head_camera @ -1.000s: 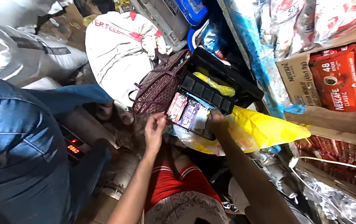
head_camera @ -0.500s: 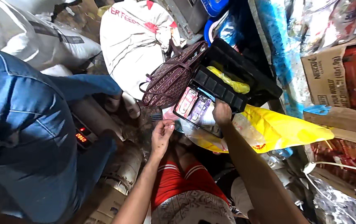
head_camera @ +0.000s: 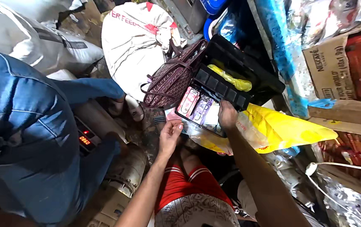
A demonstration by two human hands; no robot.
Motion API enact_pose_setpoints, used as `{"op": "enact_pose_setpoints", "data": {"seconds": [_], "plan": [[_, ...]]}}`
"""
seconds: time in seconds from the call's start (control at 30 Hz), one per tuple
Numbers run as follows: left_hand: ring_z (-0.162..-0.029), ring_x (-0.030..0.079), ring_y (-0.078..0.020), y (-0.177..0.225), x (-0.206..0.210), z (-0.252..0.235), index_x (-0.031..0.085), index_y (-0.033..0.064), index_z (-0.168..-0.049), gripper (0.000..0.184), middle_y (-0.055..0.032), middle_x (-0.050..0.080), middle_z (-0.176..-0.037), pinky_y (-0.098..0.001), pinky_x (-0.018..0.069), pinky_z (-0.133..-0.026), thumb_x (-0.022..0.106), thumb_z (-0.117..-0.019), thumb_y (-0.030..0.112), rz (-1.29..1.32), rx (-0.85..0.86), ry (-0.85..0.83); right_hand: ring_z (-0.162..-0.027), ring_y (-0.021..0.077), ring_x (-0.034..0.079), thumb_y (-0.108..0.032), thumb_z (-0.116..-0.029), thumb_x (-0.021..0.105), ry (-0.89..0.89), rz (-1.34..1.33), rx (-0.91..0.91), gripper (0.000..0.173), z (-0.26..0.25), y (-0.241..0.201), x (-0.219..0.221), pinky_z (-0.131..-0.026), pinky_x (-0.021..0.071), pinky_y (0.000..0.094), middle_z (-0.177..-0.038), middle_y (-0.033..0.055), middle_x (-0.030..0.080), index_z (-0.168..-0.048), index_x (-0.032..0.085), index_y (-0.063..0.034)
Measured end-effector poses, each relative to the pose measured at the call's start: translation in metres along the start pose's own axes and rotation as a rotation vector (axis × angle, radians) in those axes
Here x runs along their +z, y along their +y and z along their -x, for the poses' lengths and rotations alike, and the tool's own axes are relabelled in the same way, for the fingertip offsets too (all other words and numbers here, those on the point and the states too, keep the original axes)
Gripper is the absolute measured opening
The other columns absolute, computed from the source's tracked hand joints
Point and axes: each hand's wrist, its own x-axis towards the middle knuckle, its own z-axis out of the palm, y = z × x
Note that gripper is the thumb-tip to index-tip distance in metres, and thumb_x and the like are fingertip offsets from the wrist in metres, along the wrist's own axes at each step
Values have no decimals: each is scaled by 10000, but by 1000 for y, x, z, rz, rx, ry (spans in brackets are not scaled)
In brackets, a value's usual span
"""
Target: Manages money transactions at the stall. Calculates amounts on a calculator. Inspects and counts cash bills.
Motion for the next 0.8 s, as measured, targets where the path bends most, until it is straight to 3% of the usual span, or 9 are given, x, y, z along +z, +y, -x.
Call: {"op": "enact_pose_setpoints", "data": {"seconds": [0.13, 0.2, 0.3, 0.37, 0.43, 0.5, 0.6, 0.7, 0.8], "plan": [[-1069, 684, -268, 1, 12, -1, 635, 38, -1269, 306, -130, 689, -1196, -454, 581, -958, 622, -1011, 202, 74, -18, -88, -1059, 288, 723, -240, -1073, 426, 129, -152, -22, 348, 21, -4, -23, -881, 592, 512, -1150, 111, 742, -1207, 716, -103], [-1084, 673, -260, 2, 20, -4, 627, 42, -1301, 364, -130, 693, -1220, -440, 562, -949, 624, -1003, 250, 103, -68, -168, -970, 251, 724, -279, -1079, 451, 49, -430, 49, 342, 38, -11, -48, -847, 597, 502, -1088, 108, 741, -1231, 692, -89], [-1170, 651, -228, 4, 39, -8, 552, 65, -1416, 539, -103, 658, -1326, -428, 547, -998, 628, -993, 391, 146, -192, -361, -720, 185, 691, -283, -1076, 538, -148, -914, 193, 268, 73, -31, -87, -635, 600, 405, -918, 79, 729, -1246, 655, -111], [-1087, 657, -158, 8, 55, -11, 575, 105, -1380, 539, -54, 681, -1233, -373, 555, -947, 615, -984, 468, 277, -277, -448, -721, 161, 676, -232, -1055, 579, -287, -1094, 245, 241, 88, -42, -95, -647, 587, 373, -905, 76, 729, -1212, 674, -75], [-1074, 685, -187, 14, 67, -15, 567, 114, -1378, 528, -80, 699, -1214, -397, 582, -933, 602, -998, 479, 444, -378, -452, -733, 152, 673, -179, -1030, 608, -413, -1152, 242, 210, 96, -46, -90, -684, 592, 371, -877, 83, 721, -1137, 700, -24], [-1104, 695, -258, 17, 74, -20, 569, 58, -1392, 449, -147, 699, -1247, -445, 586, -948, 501, -1073, 366, 489, -398, -388, -765, 158, 680, -162, -1018, 623, -472, -1056, 190, 189, 101, -42, -86, -727, 596, 384, -888, 89, 722, -1087, 720, -15], [-1181, 675, -308, 21, 67, -23, 530, 26, -1426, 443, -183, 674, -1305, -479, 551, -1024, 381, -1117, 305, 449, -321, -336, -1039, 206, 699, -229, -1015, 602, -399, -485, 9, 298, 102, -10, -89, -918, 581, 467, -1119, 62, 738, -1280, 691, -126], [-1058, 725, -297, 14, 55, -20, 556, 42, -1392, 369, -174, 716, -1209, -457, 600, -925, 489, -1088, 240, 315, -315, -175, -1302, 374, 527, -341, -885, 704, -441, -19, -81, 431, 105, 23, -72, -967, 467, 623, -1334, 113, 648, -1267, 716, -144], [-1003, 742, -308, 1, 55, -16, 551, 30, -1365, 380, -183, 732, -1166, -456, 616, -879, 626, -1023, 177, 256, -354, -48, -1467, 435, 329, -446, -897, 700, -530, 163, -98, 491, 112, 28, -53, -1086, 334, 691, -1585, 146, 429, -1255, 710, -111]]}}
